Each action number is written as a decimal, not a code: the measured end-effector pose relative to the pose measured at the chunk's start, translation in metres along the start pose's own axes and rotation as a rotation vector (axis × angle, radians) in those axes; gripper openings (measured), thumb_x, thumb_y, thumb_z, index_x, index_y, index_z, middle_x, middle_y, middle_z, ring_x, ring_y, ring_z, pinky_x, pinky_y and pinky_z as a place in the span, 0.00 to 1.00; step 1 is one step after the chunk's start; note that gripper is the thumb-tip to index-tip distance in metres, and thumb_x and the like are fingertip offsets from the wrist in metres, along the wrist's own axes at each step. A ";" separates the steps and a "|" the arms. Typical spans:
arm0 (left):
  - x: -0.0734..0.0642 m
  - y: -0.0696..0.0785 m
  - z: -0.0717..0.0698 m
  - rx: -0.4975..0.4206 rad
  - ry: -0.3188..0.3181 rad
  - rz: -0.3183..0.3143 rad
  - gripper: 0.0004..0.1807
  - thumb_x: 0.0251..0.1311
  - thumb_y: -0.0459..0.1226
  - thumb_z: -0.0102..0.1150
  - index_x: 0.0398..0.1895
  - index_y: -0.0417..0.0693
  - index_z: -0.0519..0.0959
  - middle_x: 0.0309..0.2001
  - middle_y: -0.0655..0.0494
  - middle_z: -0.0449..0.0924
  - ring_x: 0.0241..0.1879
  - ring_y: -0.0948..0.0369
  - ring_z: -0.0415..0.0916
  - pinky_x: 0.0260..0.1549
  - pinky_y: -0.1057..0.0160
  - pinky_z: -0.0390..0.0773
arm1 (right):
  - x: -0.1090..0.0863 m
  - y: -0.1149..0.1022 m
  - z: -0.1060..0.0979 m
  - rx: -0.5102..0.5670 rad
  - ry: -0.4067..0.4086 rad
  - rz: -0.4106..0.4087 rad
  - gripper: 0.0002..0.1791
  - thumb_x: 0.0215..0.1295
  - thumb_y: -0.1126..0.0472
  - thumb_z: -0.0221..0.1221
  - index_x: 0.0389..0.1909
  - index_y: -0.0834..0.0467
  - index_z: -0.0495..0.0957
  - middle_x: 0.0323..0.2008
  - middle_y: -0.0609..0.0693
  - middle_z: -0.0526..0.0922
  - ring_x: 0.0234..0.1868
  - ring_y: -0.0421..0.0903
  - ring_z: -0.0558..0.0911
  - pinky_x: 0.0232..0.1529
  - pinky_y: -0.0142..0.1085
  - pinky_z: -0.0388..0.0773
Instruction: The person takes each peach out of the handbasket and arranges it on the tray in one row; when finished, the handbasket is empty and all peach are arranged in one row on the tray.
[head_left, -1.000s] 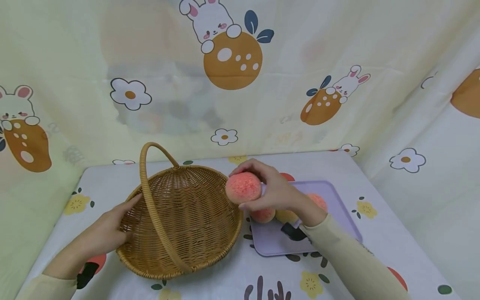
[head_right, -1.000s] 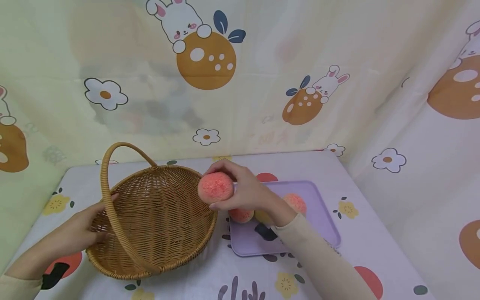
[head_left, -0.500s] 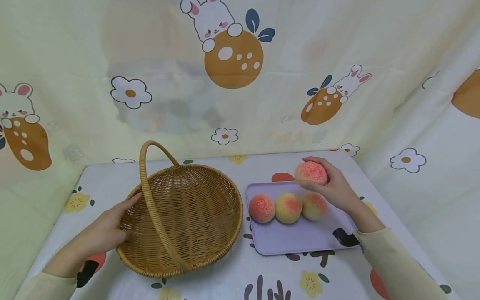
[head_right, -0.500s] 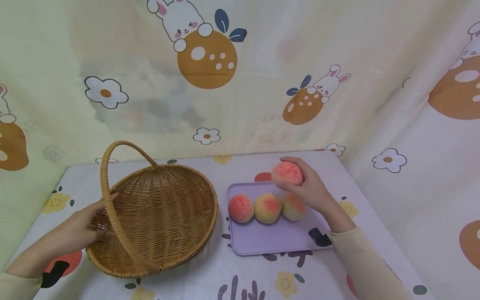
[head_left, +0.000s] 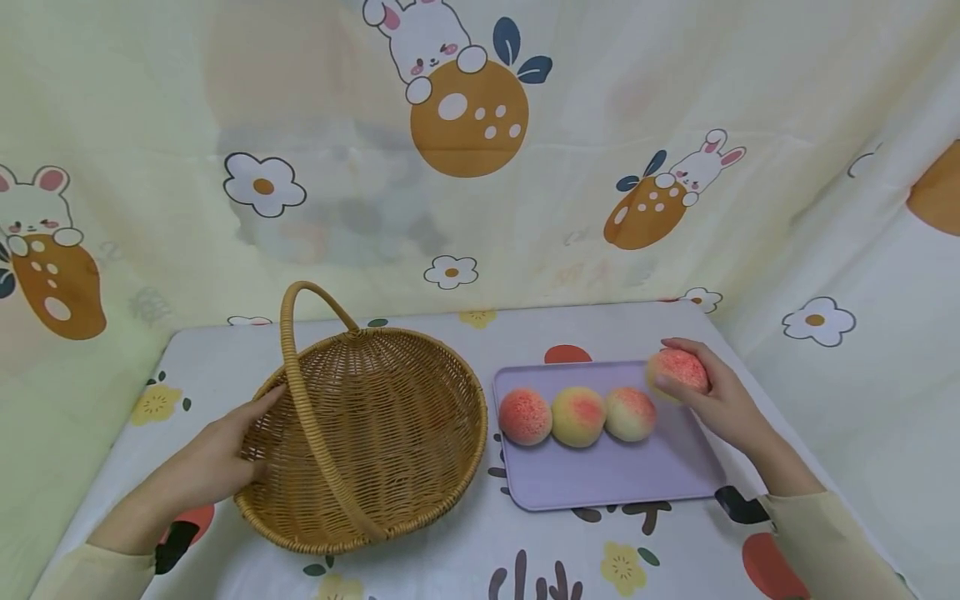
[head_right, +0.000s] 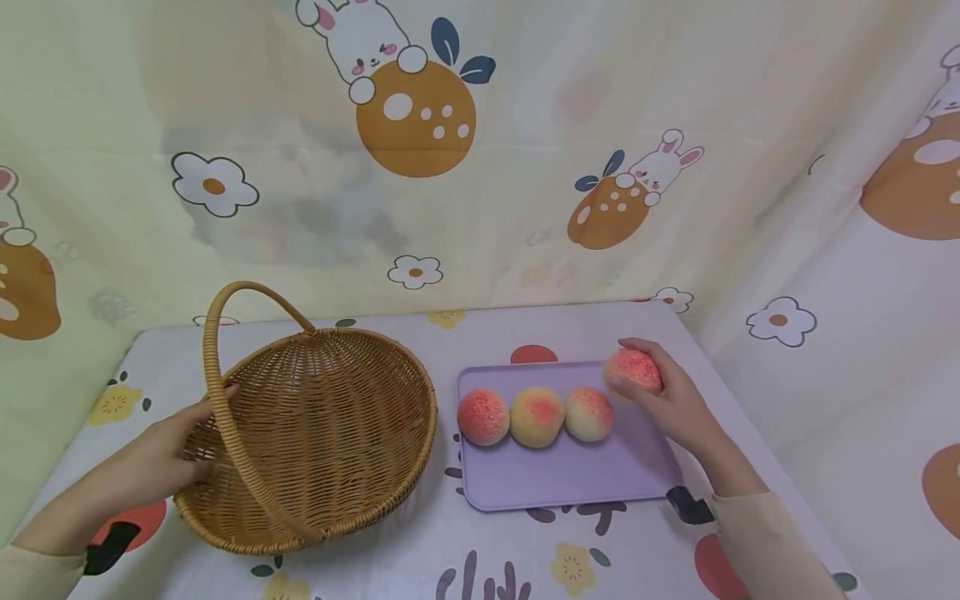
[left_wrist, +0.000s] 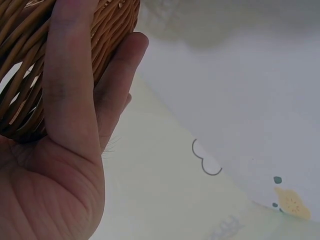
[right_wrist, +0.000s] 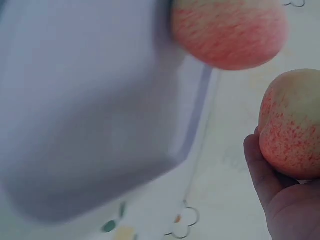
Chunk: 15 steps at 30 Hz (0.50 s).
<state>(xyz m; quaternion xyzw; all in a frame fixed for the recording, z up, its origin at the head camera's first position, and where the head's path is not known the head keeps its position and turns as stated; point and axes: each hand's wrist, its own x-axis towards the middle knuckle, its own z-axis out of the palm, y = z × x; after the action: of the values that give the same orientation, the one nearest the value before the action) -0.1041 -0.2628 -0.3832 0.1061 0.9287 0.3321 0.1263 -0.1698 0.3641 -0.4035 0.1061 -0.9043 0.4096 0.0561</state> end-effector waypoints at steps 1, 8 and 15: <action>0.000 0.000 0.000 0.000 -0.001 -0.002 0.55 0.50 0.26 0.67 0.81 0.39 0.49 0.72 0.23 0.53 0.69 0.27 0.54 0.57 0.29 0.66 | -0.002 0.004 0.000 -0.003 -0.010 -0.002 0.32 0.70 0.59 0.63 0.72 0.55 0.65 0.61 0.57 0.74 0.51 0.35 0.73 0.45 0.20 0.70; 0.000 0.000 0.000 0.005 -0.002 -0.014 0.55 0.49 0.25 0.67 0.81 0.39 0.49 0.72 0.23 0.54 0.68 0.27 0.54 0.57 0.29 0.66 | -0.013 0.028 0.006 -0.007 -0.093 0.036 0.30 0.73 0.57 0.60 0.71 0.59 0.63 0.64 0.62 0.70 0.54 0.31 0.70 0.48 0.21 0.68; -0.001 0.000 0.001 -0.003 0.001 -0.002 0.55 0.49 0.25 0.66 0.81 0.40 0.49 0.73 0.24 0.53 0.69 0.28 0.54 0.57 0.29 0.66 | -0.018 0.038 0.009 -0.040 -0.135 0.089 0.31 0.74 0.55 0.59 0.72 0.61 0.61 0.66 0.66 0.68 0.61 0.53 0.70 0.50 0.23 0.66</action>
<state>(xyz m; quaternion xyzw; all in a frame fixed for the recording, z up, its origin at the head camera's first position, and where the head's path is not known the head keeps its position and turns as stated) -0.1033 -0.2626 -0.3837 0.1048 0.9285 0.3332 0.1261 -0.1612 0.3842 -0.4403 0.0922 -0.9179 0.3853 -0.0209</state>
